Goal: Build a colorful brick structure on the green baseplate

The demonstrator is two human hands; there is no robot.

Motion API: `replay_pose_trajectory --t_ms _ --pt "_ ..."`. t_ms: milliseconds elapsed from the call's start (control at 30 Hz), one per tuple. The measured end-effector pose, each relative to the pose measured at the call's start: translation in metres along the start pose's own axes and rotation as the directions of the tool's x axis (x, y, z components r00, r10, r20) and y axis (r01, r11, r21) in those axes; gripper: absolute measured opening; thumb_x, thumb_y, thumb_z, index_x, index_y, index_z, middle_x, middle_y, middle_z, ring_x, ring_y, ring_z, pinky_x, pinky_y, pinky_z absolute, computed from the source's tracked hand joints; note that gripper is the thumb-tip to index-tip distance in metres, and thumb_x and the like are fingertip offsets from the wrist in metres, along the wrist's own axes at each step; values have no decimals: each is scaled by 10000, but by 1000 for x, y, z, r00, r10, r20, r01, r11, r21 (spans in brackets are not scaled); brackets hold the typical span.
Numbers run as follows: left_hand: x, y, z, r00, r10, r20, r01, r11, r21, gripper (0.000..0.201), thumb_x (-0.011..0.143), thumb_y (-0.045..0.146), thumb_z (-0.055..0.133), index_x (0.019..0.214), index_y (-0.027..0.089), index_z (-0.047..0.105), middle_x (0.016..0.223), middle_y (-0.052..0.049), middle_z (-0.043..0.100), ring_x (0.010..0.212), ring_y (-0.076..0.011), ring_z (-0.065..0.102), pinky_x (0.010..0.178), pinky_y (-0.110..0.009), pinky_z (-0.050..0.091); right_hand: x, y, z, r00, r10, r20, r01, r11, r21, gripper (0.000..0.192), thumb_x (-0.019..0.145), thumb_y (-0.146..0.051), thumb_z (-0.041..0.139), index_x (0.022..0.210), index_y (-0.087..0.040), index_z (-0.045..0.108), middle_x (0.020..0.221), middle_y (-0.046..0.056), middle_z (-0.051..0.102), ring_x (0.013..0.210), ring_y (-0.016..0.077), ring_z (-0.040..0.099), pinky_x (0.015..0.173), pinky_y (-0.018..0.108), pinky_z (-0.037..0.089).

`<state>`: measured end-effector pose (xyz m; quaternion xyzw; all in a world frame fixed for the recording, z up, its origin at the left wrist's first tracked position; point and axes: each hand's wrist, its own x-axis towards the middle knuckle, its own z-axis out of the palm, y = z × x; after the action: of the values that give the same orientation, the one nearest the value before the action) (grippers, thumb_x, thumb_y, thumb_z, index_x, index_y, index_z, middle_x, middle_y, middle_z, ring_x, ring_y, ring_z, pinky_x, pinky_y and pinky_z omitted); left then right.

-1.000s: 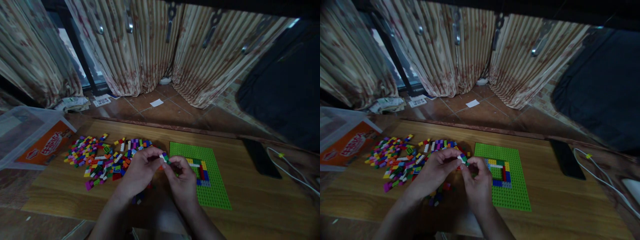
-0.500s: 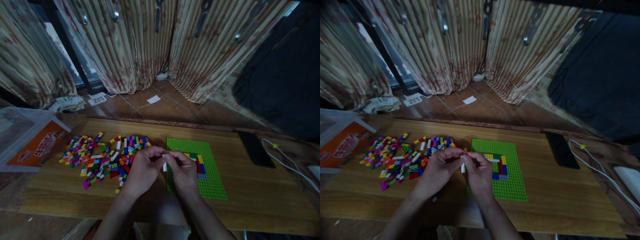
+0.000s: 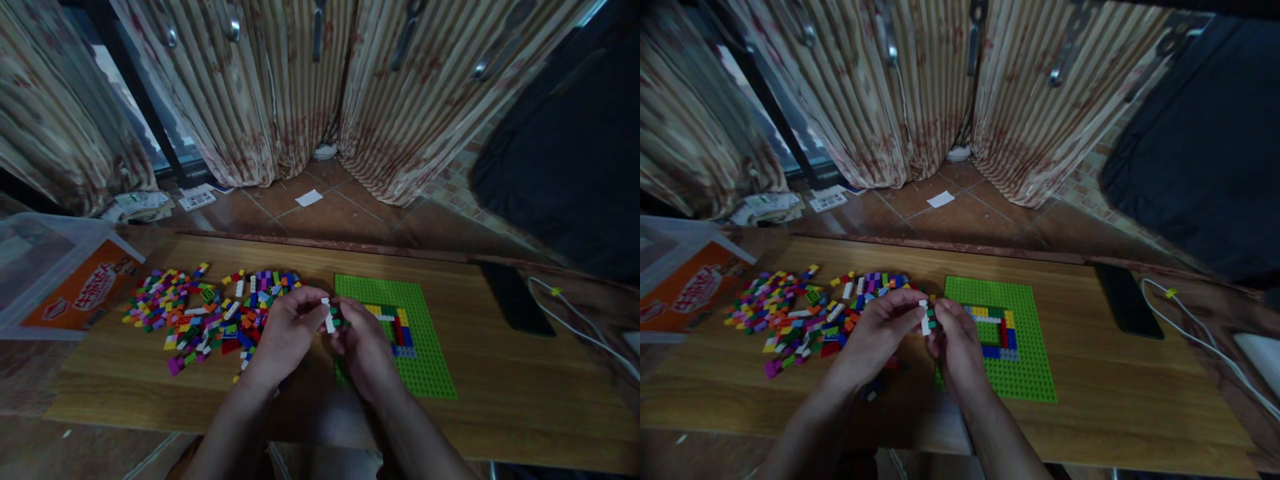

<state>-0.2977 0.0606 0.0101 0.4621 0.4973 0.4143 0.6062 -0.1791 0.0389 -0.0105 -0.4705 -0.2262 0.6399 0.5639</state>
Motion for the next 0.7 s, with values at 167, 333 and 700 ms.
replay_pose_trajectory --t_ms 167,333,700 --pt "0 -3 0 997 73 -32 -69 992 104 132 768 236 642 866 158 684 762 -21 688 682 -149 630 649 -261 514 2 10 -4 986 -163 -30 152 960 -234 310 721 -478 757 729 -187 650 554 -66 518 479 66 391 444 186 303" --pt "-1 -1 3 997 62 -38 -59 996 70 114 767 201 634 857 150 681 730 -12 678 646 -135 605 631 -251 493 3 11 -1 982 -173 -76 152 961 -229 348 704 -509 760 742 -181 649 530 -64 526 415 54 356 382 184 247" --pt "-4 10 -26 987 113 112 -81 963 -257 148 785 238 720 896 166 654 773 -12 656 684 -130 617 676 -254 515 -3 19 -7 906 -337 257 415 584 -698 143 887 -303 580 871 -206 683 768 16 675 667 151 612 613 259 482"
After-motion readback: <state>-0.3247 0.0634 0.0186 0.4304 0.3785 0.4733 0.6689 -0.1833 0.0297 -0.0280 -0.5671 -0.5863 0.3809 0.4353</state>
